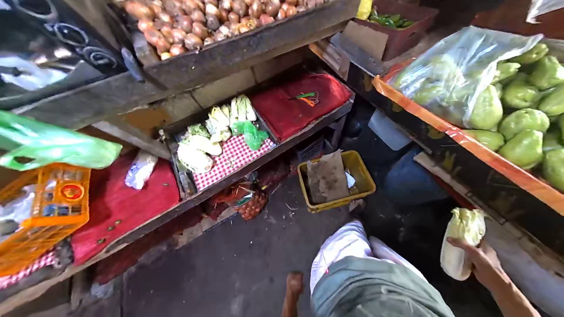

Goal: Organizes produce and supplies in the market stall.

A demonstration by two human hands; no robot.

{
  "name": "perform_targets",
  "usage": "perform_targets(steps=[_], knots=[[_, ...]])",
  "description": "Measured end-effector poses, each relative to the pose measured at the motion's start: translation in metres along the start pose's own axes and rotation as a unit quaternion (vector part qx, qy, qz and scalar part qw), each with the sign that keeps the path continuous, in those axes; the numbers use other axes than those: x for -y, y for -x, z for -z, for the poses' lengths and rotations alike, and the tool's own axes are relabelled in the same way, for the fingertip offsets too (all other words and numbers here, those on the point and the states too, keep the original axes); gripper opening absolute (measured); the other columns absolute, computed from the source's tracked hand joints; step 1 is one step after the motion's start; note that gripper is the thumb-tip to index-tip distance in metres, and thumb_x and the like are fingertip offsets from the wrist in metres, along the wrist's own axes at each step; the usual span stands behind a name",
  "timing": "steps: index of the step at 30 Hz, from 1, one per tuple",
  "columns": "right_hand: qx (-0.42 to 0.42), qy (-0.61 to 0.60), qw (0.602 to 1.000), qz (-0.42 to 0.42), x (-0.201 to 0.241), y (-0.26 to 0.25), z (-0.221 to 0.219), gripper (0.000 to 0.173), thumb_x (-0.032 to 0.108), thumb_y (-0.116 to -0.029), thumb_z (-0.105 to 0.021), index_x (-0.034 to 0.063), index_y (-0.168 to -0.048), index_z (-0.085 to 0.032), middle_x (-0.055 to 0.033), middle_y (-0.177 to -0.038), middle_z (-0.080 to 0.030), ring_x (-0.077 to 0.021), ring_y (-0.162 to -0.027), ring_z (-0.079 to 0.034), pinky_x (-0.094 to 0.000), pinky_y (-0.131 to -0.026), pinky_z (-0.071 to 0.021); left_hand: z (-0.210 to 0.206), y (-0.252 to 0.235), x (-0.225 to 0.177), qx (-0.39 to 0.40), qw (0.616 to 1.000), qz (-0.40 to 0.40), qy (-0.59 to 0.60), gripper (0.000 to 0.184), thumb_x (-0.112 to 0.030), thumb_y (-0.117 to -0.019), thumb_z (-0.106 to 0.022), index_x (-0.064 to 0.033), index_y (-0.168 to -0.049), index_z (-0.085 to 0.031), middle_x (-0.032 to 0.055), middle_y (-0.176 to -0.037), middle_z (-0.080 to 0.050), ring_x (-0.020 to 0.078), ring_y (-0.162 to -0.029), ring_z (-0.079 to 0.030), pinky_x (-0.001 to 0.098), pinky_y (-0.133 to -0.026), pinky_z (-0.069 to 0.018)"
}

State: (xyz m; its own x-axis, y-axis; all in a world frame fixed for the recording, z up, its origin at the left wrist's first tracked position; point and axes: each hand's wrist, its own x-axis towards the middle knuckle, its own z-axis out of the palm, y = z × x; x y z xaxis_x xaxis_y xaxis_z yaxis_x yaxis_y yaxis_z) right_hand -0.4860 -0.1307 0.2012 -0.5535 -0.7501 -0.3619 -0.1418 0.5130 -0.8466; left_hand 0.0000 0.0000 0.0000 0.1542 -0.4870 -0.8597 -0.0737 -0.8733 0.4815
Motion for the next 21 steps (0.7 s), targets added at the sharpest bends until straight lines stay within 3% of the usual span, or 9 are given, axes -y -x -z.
perform_targets(steps=[4,7,9,11,14,18,21], knots=[[0.001,-0.015,0.998,0.058,0.022,-0.006,0.003,0.091,0.018,-0.0722,-0.078,0.0036,-0.151,-0.037,-0.0210,-0.134,-0.057,-0.0255,-0.111,-0.063,-0.0480,-0.090,-0.0558,-0.003,-0.027,-0.134,0.018,0.997,-0.070,-0.039,0.038,-0.022,-0.1078,-0.051,0.0044,-0.134,-0.058,0.0277,-0.120,-0.064,0.0359,-0.103,-0.065,0.0509,-0.093,-0.0524],[0.003,-0.040,0.997,0.071,0.030,0.000,0.002,0.090,0.018,-0.0708,-0.077,0.0049,-0.151,-0.038,-0.0183,-0.134,-0.057,-0.0213,-0.110,-0.063,-0.0439,-0.090,-0.0559,0.010,-0.029,-0.204,-0.014,0.984,-0.109,-0.143,0.038,-0.022,-0.1059,-0.055,0.0024,-0.134,-0.060,0.0270,-0.131,-0.062,0.0389,-0.119,-0.062,0.0538,-0.103,-0.0478],[0.023,-0.060,0.996,0.065,0.041,0.006,-0.012,0.086,0.015,-0.0736,-0.076,0.0041,-0.150,-0.038,-0.0180,-0.133,-0.058,-0.0207,-0.108,-0.063,-0.0426,-0.089,-0.0562,0.024,-0.020,-0.236,-0.042,0.981,-0.123,-0.147,0.037,-0.021,-0.1058,-0.055,0.0011,-0.135,-0.059,0.0260,-0.135,-0.060,0.0383,-0.121,-0.061,0.0535,-0.104,-0.0474],[0.056,-0.110,0.992,0.030,0.059,0.016,-0.032,0.075,0.011,-0.0818,-0.073,0.0041,-0.149,-0.040,-0.0150,-0.125,-0.061,-0.0189,-0.101,-0.065,-0.0408,-0.084,-0.0582,0.033,-0.008,-0.249,-0.044,0.986,-0.138,-0.081,0.036,-0.018,-0.1065,-0.054,0.0023,-0.136,-0.057,0.0269,-0.135,-0.059,0.0384,-0.117,-0.062,0.0527,-0.099,-0.0508],[0.141,-0.187,0.972,0.004,0.086,0.019,-0.077,0.053,0.014,-0.0898,-0.063,0.0037,-0.138,-0.044,-0.0068,-0.102,-0.067,-0.0138,-0.084,-0.070,-0.0348,-0.073,-0.0616,0.043,0.018,-0.255,-0.015,0.989,-0.146,-0.033,0.037,-0.018,-0.1079,-0.052,0.0030,-0.138,-0.055,0.0272,-0.138,-0.056,0.0385,-0.120,-0.061,0.0530,-0.100,-0.0501],[0.262,-0.202,0.944,0.007,0.121,0.032,-0.156,0.048,0.010,-0.0912,-0.061,0.0053,-0.136,-0.046,-0.0060,-0.100,-0.070,-0.0143,-0.083,-0.072,-0.0342,-0.073,-0.0629,0.048,0.074,-0.254,0.021,0.981,-0.191,-0.027,0.036,-0.017,-0.1073,-0.052,0.0046,-0.137,-0.055,0.0263,-0.131,-0.060,0.0350,-0.114,-0.063,0.0499,-0.098,-0.0520],[0.331,-0.175,0.927,0.034,0.145,0.065,-0.223,0.058,0.010,-0.0862,-0.065,0.0040,-0.140,-0.045,-0.0078,-0.105,-0.070,-0.0146,-0.085,-0.072,-0.0345,-0.073,-0.0632,0.046,0.115,-0.251,0.080,0.971,-0.221,0.046,0.039,-0.020,-0.1077,-0.051,0.0032,-0.139,-0.054,0.0226,-0.128,-0.062,0.0278,-0.106,-0.065,0.0442,-0.093,-0.0537]])
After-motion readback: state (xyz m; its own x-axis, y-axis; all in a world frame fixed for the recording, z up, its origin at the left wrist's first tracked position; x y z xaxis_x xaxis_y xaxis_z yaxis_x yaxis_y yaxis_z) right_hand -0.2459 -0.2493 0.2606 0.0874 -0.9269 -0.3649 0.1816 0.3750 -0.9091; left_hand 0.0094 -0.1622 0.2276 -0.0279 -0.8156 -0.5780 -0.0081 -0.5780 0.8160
